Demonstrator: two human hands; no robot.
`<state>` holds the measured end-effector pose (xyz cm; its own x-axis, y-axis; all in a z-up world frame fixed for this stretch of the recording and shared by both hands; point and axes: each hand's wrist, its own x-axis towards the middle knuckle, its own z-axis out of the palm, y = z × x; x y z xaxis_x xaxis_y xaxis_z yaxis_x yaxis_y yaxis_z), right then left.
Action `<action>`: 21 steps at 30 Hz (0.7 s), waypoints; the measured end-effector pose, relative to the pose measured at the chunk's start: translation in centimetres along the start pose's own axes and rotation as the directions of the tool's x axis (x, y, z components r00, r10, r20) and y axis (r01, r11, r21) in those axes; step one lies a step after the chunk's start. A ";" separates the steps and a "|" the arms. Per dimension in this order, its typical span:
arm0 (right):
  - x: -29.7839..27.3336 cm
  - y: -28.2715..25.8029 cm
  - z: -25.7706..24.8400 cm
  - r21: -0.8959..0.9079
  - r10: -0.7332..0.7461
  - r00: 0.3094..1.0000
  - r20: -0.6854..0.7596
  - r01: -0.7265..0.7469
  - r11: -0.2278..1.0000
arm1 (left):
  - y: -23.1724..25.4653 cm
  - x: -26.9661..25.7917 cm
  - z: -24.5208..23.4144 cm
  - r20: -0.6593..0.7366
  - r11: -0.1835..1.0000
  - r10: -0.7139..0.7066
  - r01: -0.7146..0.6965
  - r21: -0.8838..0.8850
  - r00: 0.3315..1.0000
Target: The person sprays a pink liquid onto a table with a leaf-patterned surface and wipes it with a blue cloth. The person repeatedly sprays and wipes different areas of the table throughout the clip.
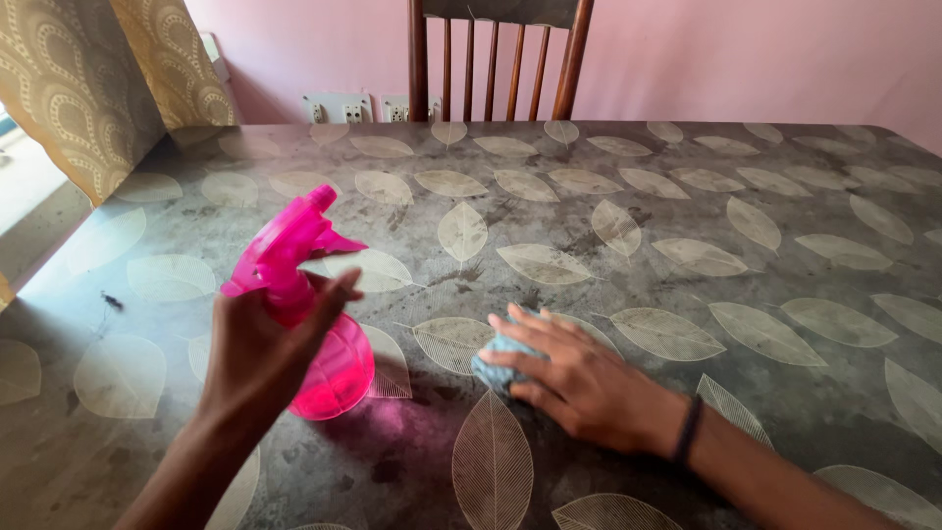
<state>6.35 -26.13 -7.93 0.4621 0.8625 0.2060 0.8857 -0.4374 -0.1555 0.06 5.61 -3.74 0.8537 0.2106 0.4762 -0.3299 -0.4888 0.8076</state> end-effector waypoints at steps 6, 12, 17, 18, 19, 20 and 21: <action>2.6 4.8 0.3 0.082 0.182 0.982 -0.044 -0.178 0.981 | -1.5 -4.3 0.6 -0.152 0.982 0.125 -0.100 0.161 0.980; 1.8 4.1 1.1 0.077 0.431 0.886 -0.172 -0.424 0.902 | -1.6 -4.5 0.6 -0.160 0.985 0.133 -0.113 0.127 0.978; 1.8 2.0 1.6 -0.183 0.252 0.964 -0.089 -0.264 0.947 | -1.6 -4.5 0.6 -0.152 0.982 0.149 -0.128 0.135 0.977; 1.8 1.4 1.7 -0.174 0.217 0.974 -0.062 -0.225 0.959 | -1.6 -4.5 0.6 -0.148 0.984 0.139 -0.120 0.128 0.979; 1.9 0.6 1.7 -0.177 0.143 0.988 -0.062 -0.152 0.972 | -1.6 -4.4 0.6 -0.150 0.980 0.151 -0.128 0.150 0.977; 2.0 -0.1 1.7 -0.180 0.069 0.996 -0.063 -0.079 0.980 | -1.6 -4.4 0.6 -0.153 0.976 0.162 -0.136 0.171 0.975; 2.1 -0.9 1.6 -0.183 -0.005 0.998 -0.063 -0.006 0.983 | -1.6 -4.4 0.6 -0.153 0.971 0.173 -0.143 0.192 0.973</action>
<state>6.44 -23.54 -8.94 0.4594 0.8471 0.2672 0.8758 -0.4821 0.0226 -2.93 5.00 -7.35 0.7116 0.2501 0.6566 -0.3650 -0.6670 0.6496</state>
